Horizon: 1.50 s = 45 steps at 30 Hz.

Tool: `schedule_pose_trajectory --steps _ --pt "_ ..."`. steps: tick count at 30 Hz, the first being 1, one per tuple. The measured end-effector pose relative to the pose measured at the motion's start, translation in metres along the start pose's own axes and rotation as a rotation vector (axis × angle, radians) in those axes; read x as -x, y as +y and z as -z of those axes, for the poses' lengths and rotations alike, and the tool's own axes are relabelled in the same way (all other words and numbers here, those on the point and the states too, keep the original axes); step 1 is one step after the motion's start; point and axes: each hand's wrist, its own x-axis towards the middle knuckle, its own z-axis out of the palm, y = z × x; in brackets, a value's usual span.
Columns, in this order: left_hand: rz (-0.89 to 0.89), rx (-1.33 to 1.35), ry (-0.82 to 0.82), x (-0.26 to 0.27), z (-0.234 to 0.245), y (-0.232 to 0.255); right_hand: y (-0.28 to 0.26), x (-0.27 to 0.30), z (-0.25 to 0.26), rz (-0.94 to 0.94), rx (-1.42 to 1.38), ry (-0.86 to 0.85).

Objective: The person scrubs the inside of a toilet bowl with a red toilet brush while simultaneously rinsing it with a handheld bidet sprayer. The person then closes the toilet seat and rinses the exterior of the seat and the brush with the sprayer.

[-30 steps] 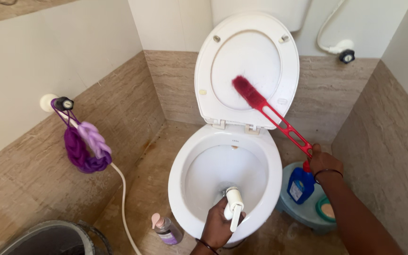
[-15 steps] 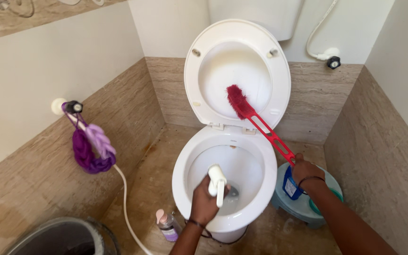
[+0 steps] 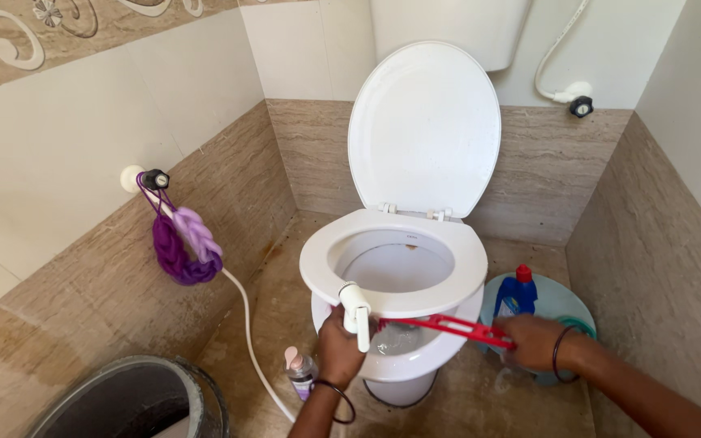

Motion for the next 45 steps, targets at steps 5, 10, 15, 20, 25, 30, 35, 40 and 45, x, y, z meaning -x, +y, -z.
schedule_pose_trajectory --steps 5,10,15,20,25,30,35,40,45 --pt "0.051 -0.169 -0.178 -0.024 0.034 -0.023 -0.026 0.062 0.074 0.14 0.143 -0.052" --pt "0.324 -0.1 -0.392 -0.036 0.043 -0.069 -0.049 0.111 0.116 -0.008 0.191 -0.244" --pt "0.317 -0.24 -0.388 -0.029 0.045 -0.114 -0.046 0.129 0.139 -0.067 0.353 -0.195" --pt "0.174 -0.227 -0.122 -0.035 0.051 -0.115 0.011 0.117 0.157 -0.18 0.273 -0.106" --pt "0.368 -0.023 -0.13 -0.016 0.03 -0.107 0.053 0.053 0.09 -0.042 0.007 0.145" --pt "0.029 0.254 -0.125 0.003 -0.03 -0.117 0.008 -0.069 -0.065 0.048 -0.418 0.476" --pt "0.01 0.21 -0.066 0.004 -0.053 -0.123 -0.056 -0.132 -0.135 -0.029 -0.584 0.571" --pt "0.216 0.334 -0.119 0.004 -0.056 -0.119 -0.096 -0.132 -0.133 -0.084 -0.465 0.576" --pt "-0.063 0.02 0.087 0.014 -0.055 -0.117 -0.121 -0.119 -0.121 -0.218 -0.265 0.484"
